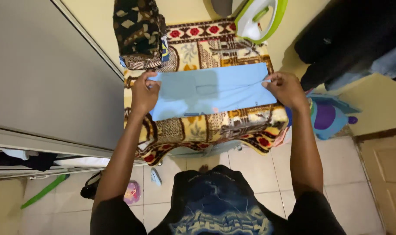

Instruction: The person folds a patterned cloth, a black shirt, a patterned shirt, and a blue shirt by hand on a table, stacking each item as they finish.

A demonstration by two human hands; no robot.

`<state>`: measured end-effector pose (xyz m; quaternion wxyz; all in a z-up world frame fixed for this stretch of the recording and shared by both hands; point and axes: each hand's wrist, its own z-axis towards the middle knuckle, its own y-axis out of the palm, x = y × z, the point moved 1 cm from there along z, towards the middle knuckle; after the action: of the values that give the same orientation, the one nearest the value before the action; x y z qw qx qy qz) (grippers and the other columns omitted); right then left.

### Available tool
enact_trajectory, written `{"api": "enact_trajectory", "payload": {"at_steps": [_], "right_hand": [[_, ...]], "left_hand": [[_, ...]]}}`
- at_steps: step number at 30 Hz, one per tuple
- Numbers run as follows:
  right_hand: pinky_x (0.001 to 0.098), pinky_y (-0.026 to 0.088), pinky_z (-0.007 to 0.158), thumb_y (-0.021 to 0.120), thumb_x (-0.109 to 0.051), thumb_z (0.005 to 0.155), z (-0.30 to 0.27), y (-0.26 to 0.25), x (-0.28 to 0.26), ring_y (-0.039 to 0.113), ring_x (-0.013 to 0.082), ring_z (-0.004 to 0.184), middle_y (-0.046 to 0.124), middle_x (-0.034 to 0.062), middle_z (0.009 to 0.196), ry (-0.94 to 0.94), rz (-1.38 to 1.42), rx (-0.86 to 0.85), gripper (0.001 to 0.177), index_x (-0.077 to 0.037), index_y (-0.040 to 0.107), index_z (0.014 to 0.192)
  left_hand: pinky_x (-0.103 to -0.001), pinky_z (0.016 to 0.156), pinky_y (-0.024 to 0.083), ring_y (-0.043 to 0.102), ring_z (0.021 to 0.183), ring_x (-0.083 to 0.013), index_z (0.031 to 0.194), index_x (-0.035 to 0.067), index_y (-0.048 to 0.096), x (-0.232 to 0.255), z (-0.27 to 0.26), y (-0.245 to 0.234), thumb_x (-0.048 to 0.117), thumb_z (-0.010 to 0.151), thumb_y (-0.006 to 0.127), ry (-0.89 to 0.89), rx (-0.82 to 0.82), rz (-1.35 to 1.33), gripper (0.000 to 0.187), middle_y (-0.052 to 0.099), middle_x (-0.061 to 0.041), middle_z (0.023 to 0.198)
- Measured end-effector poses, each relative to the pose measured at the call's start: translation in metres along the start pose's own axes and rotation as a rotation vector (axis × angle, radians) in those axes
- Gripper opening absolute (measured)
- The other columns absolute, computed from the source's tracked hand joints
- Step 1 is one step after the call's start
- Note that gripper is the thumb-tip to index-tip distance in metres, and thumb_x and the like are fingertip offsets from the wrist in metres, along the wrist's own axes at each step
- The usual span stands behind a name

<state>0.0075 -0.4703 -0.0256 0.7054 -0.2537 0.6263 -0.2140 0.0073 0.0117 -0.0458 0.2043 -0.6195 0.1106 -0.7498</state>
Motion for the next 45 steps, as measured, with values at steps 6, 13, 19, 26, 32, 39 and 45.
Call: {"api": "enact_trajectory", "payload": {"at_steps": [6, 13, 19, 26, 32, 39, 45], "right_hand": [[0.0233, 0.046, 0.061, 0.077, -0.017, 0.095, -0.003, 0.004, -0.009, 0.057, 0.0043, 0.072, 0.066, 0.0008, 0.083, -0.02, 0.11, 0.045, 0.024, 0.002, 0.069, 0.108], [0.0264, 0.052, 0.066, 0.08, -0.014, 0.089, -0.002, -0.005, -0.019, 0.062, 0.0086, 0.074, 0.07, 0.0058, 0.084, -0.029, -0.035, 0.026, 0.023, 0.002, 0.071, 0.102], [0.0321, 0.051, 0.064, 0.086, -0.021, 0.083, -0.008, -0.008, -0.021, 0.063, 0.0142, 0.072, 0.07, 0.0106, 0.082, 0.063, -0.079, 0.034, 0.034, 0.002, 0.07, 0.101], [0.0471, 0.055, 0.078, 0.074, -0.046, 0.095, 0.001, 0.001, -0.047, 0.072, 0.0407, 0.086, 0.073, 0.0264, 0.089, 0.204, -0.417, 0.11, 0.048, 0.001, 0.075, 0.095], [0.0585, 0.053, 0.077, 0.072, -0.048, 0.091, 0.014, 0.019, -0.049, 0.067, 0.0516, 0.088, 0.069, 0.0306, 0.092, 0.186, -0.667, 0.081, 0.05, 0.002, 0.074, 0.096], [0.0453, 0.048, 0.066, 0.073, -0.024, 0.099, 0.017, 0.018, -0.02, 0.061, 0.0308, 0.076, 0.065, 0.0191, 0.08, -0.065, -0.229, 0.21, 0.029, 0.0, 0.06, 0.089], [0.0277, 0.043, 0.059, 0.072, -0.013, 0.097, 0.031, 0.004, 0.006, 0.054, 0.0063, 0.069, 0.06, -0.0015, 0.077, -0.043, 0.29, 0.281, 0.018, -0.004, 0.057, 0.091]], "left_hand": [[-0.031, 0.063, 0.048, 0.06, 0.072, -0.0126, 0.122, 0.002, 0.065, 0.019, -0.014, -0.005, -0.003, 0.101, 0.059, 0.146, 0.121, 0.059, 0.023, 0.072, -0.013, 0.093], [-0.032, 0.061, 0.051, 0.063, 0.064, -0.0164, 0.106, 0.0, 0.075, 0.01, -0.01, -0.006, -0.002, 0.095, 0.063, 0.21, 0.106, 0.209, 0.017, 0.074, -0.016, 0.1], [-0.039, 0.077, 0.053, 0.066, 0.085, -0.0267, 0.119, 0.002, 0.073, 0.052, -0.024, -0.01, 0.007, 0.094, 0.069, 0.081, 0.033, 0.417, 0.026, 0.07, -0.018, 0.11], [-0.06, 0.118, 0.022, 0.027, 0.148, -0.0422, 0.145, 0.006, 0.054, 0.059, -0.021, 0.019, 0.034, 0.093, 0.069, 0.354, -0.225, 0.615, 0.061, 0.035, -0.023, 0.159], [-0.064, 0.121, 0.001, 0.007, 0.157, -0.0404, 0.16, 0.014, 0.036, 0.024, -0.021, 0.041, 0.055, 0.1, 0.05, 0.296, -0.425, 0.701, 0.074, 0.017, -0.022, 0.169], [-0.062, 0.123, -0.001, 0.003, 0.158, -0.0361, 0.162, 0.019, 0.027, 0.037, -0.017, 0.04, 0.064, 0.098, 0.044, 0.208, -0.502, 0.773, 0.08, 0.012, -0.018, 0.17], [-0.064, 0.121, -0.003, -0.004, 0.157, -0.0369, 0.164, 0.016, 0.019, 0.049, -0.013, 0.034, 0.065, 0.102, 0.038, 0.271, -0.408, 0.827, 0.081, 0.004, -0.017, 0.171]]}}
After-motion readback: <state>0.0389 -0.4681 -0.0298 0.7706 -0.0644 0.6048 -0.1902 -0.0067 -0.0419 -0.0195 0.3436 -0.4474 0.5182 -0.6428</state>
